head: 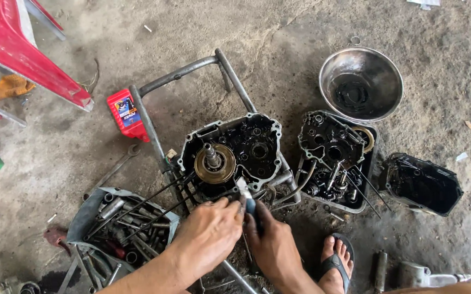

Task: The person uses a screwdriver to scrape and clean the mating surface of a disassembled engine casing. The person holds the casing steady with one hand while scraping with the other, working around the internal gears and shafts.

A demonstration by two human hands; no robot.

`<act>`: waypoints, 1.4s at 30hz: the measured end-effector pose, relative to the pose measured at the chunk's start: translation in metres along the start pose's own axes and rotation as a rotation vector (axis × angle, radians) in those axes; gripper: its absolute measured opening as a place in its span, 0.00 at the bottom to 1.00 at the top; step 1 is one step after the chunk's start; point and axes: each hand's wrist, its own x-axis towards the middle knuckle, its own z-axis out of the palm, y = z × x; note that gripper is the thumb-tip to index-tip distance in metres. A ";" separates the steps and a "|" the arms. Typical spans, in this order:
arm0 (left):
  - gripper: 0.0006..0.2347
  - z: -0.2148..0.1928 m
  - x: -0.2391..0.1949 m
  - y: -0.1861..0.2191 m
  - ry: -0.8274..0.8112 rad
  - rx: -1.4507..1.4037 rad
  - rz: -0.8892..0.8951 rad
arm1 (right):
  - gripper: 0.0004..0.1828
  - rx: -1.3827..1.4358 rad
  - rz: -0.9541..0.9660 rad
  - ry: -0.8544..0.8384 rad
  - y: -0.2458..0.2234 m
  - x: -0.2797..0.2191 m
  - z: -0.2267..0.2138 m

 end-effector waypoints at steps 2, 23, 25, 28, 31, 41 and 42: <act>0.08 0.007 0.000 -0.002 -0.004 -0.005 0.015 | 0.29 0.010 0.004 0.033 0.012 0.000 0.008; 0.09 -0.001 -0.001 -0.003 -0.019 0.078 0.033 | 0.29 -0.012 0.003 -0.007 -0.003 0.008 -0.001; 0.08 -0.002 -0.001 -0.001 -0.110 0.102 0.027 | 0.29 -0.018 0.005 0.005 -0.002 0.004 0.002; 0.10 -0.002 0.000 -0.003 -0.001 0.047 0.062 | 0.30 -0.038 0.070 0.043 0.002 0.001 0.006; 0.09 0.002 -0.004 -0.004 -0.003 -0.016 0.055 | 0.29 -0.012 0.032 0.081 0.012 0.003 0.010; 0.11 0.022 -0.001 -0.010 0.170 0.052 0.107 | 0.29 -0.027 0.056 0.006 0.011 0.004 0.006; 0.10 0.029 -0.001 -0.010 0.290 0.117 0.135 | 0.28 -0.009 0.014 0.065 0.022 0.004 0.013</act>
